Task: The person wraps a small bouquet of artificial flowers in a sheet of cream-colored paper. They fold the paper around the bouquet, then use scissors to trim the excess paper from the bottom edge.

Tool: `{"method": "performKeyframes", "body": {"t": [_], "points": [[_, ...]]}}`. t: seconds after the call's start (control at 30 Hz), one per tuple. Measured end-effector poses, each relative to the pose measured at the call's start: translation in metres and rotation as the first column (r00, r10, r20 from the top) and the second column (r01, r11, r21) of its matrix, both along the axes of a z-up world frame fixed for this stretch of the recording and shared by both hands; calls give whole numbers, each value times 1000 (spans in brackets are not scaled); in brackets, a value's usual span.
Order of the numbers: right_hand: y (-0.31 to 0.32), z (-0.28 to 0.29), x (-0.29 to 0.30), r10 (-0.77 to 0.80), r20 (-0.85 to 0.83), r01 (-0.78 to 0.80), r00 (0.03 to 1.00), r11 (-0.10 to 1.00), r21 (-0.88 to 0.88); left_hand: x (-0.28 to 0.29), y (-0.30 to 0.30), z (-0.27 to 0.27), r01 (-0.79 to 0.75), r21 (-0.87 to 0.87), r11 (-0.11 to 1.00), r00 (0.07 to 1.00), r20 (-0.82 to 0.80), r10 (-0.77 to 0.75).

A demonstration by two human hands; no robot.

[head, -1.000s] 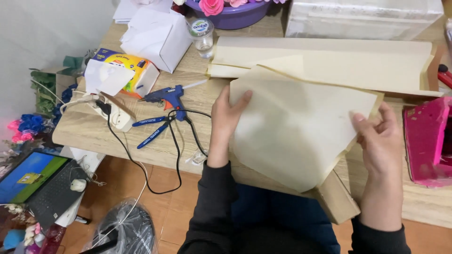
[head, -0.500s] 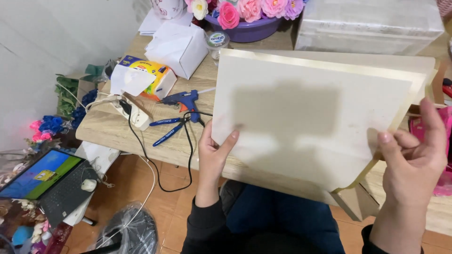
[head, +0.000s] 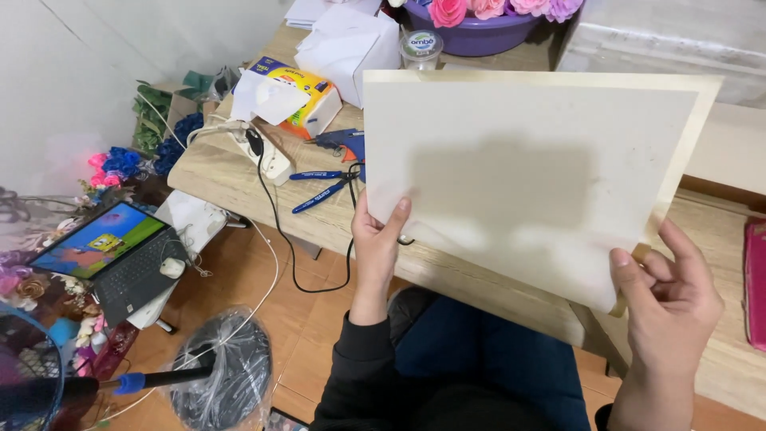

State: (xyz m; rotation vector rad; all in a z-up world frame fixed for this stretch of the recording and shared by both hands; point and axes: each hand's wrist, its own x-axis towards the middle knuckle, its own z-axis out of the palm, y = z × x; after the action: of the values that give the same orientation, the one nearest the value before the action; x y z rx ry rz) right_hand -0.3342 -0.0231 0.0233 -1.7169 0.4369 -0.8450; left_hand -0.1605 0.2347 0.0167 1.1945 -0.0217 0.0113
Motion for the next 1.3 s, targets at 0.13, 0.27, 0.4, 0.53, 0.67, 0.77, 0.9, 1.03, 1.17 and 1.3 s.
{"method": "performKeyframes", "body": {"t": [0.13,0.27,0.4,0.53,0.67,0.77,0.9,1.03,1.17,1.3], "points": [[-7,-6,0,-18,37,19,999,999,-35,-1,-1,1,16,34,999,1000,10,-17],[-12,-6,0,-26,45,29,999,998,-60,1,-3,-2,19,5,1000,998,62,-19],[-19,-10,3,-41,68,45,997,997,-69,-1,-5,-2,8,-22,1000,997,82,-6],[-26,-9,2,-62,45,65,997,996,-68,-3,-7,4,17,21,1000,998,56,-18],[-47,-20,-4,-99,15,98,995,994,52,3,-14,-5,150,103,983,988,15,-152],[-63,-17,-11,-141,-54,144,989,988,51,11,-26,-18,304,114,946,952,12,-307],[-71,-2,-23,-113,-184,134,976,985,108,7,-45,-23,422,96,901,906,-28,-422],[-58,14,-27,-145,-168,145,975,989,-11,8,-54,-19,437,192,879,892,28,-450],[-59,8,-20,-54,-116,52,992,998,-17,12,-59,-28,456,96,885,890,-55,-453],[-62,-3,-14,-128,-176,124,976,992,-34,14,-56,-19,462,92,882,882,55,-468]]}}
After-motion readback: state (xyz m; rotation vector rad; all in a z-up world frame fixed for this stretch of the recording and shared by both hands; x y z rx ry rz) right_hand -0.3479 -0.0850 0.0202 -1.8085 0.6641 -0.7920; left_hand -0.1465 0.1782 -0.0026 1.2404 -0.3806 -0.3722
